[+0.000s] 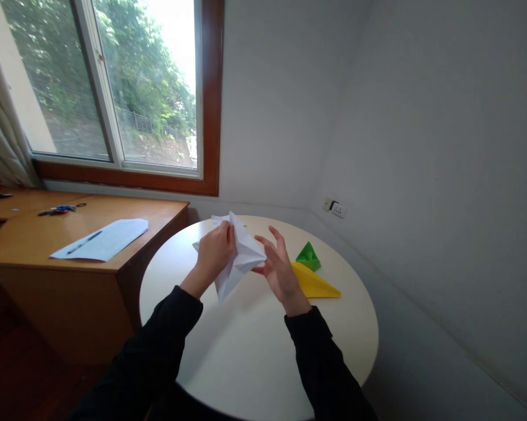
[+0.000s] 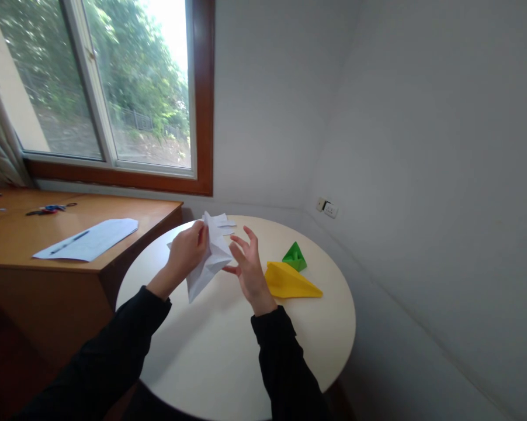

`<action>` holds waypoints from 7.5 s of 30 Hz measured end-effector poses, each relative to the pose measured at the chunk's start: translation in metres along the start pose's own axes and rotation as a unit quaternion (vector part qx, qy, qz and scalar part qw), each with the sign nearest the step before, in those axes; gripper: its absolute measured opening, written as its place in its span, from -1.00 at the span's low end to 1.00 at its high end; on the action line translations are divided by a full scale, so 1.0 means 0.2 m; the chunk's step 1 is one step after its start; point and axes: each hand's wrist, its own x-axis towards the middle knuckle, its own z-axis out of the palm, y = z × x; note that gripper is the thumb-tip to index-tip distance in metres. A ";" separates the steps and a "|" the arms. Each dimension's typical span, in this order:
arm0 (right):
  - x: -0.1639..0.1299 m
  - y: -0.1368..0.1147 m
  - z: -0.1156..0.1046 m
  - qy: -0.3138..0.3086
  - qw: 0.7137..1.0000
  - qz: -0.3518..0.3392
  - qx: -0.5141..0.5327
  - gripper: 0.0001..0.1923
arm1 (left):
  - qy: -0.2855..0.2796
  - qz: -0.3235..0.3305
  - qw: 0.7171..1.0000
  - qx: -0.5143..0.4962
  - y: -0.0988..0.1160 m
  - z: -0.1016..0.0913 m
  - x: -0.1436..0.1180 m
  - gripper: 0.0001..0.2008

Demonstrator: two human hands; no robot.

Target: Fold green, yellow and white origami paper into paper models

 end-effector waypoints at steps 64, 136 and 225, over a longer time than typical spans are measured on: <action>0.19 0.57 -0.46 0.218 0.975 0.013 0.048 -0.30 | -0.266 -0.262 0.576 -0.727 -0.30 0.58 -0.25 -0.77; 0.18 0.64 -0.47 0.168 0.893 -0.147 -0.390 -0.75 | -0.047 -0.220 0.827 -0.515 -0.27 0.68 -0.27 -0.61; 0.15 0.62 -0.38 0.165 0.970 -0.049 -0.172 -0.66 | -0.085 -0.172 0.818 -0.542 -0.22 0.69 -0.29 -0.70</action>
